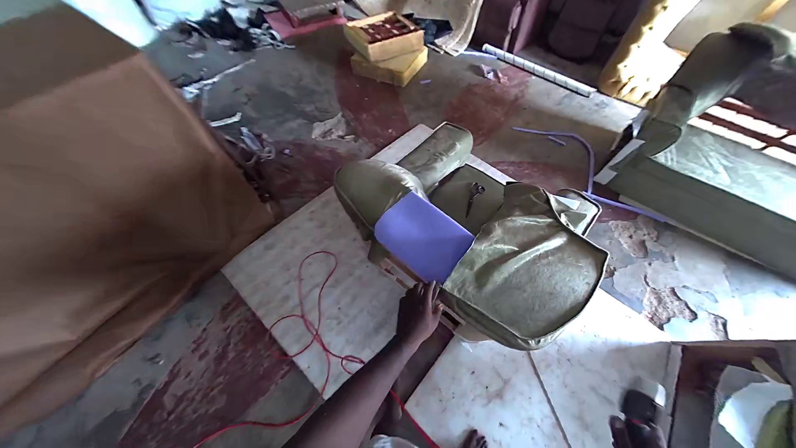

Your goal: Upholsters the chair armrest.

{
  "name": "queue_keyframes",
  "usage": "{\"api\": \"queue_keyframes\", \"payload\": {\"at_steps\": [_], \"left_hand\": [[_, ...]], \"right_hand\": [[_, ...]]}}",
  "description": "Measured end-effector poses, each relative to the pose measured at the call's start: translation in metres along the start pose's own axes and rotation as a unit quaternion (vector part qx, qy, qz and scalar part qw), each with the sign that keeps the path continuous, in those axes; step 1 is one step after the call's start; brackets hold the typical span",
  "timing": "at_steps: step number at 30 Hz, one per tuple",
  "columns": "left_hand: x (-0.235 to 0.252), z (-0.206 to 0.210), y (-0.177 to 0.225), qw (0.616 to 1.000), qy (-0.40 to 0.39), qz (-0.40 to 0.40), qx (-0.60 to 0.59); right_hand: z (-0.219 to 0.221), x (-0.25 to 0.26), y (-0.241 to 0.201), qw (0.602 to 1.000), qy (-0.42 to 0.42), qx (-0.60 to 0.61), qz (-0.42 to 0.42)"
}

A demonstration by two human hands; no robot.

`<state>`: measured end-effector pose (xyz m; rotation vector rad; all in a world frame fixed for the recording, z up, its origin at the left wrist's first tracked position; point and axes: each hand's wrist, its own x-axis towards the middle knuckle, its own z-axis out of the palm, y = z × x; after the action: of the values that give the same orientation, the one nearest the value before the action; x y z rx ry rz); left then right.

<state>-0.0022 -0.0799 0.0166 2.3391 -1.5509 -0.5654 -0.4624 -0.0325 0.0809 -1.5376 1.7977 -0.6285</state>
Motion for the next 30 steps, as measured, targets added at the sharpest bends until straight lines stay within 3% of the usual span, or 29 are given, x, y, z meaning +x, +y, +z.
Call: {"api": "queue_keyframes", "payload": {"at_steps": [4, 7, 11, 14, 16, 20, 22, 28, 30], "left_hand": [[0.036, 0.018, -0.037, 0.994, 0.019, 0.106, 0.027], [0.046, 0.010, -0.045, 0.991, -0.009, 0.136, 0.006], [0.067, -0.012, -0.048, 0.977, -0.190, 0.090, -0.028], [0.072, -0.017, -0.052, 0.969, -0.226, 0.094, -0.024], [0.075, -0.015, -0.061, 0.969, -0.207, 0.126, -0.041], [0.083, -0.018, -0.065, 0.961, -0.240, 0.122, -0.064], [0.089, -0.019, -0.063, 0.958, -0.262, 0.097, -0.066], [0.093, -0.015, -0.062, 0.968, -0.230, 0.081, -0.060], [0.094, -0.014, -0.059, 0.972, -0.215, 0.087, -0.032]], "right_hand": [[0.051, 0.103, -0.047, 0.938, -0.034, -0.315, -0.141], [0.091, 0.181, -0.081, 0.906, -0.058, -0.384, -0.172], [0.132, 0.253, -0.097, 0.911, -0.064, -0.377, -0.155], [0.151, 0.242, -0.103, 0.920, 0.016, -0.357, -0.161], [0.173, 0.217, -0.118, 0.917, 0.019, -0.331, -0.219], [0.242, 0.205, -0.149, 0.864, -0.169, -0.263, -0.396], [0.271, 0.220, -0.163, 0.825, -0.211, -0.265, -0.451], [0.285, 0.259, -0.207, 0.737, -0.322, -0.316, -0.502], [0.278, 0.276, -0.214, 0.742, -0.313, -0.332, -0.492]]}}
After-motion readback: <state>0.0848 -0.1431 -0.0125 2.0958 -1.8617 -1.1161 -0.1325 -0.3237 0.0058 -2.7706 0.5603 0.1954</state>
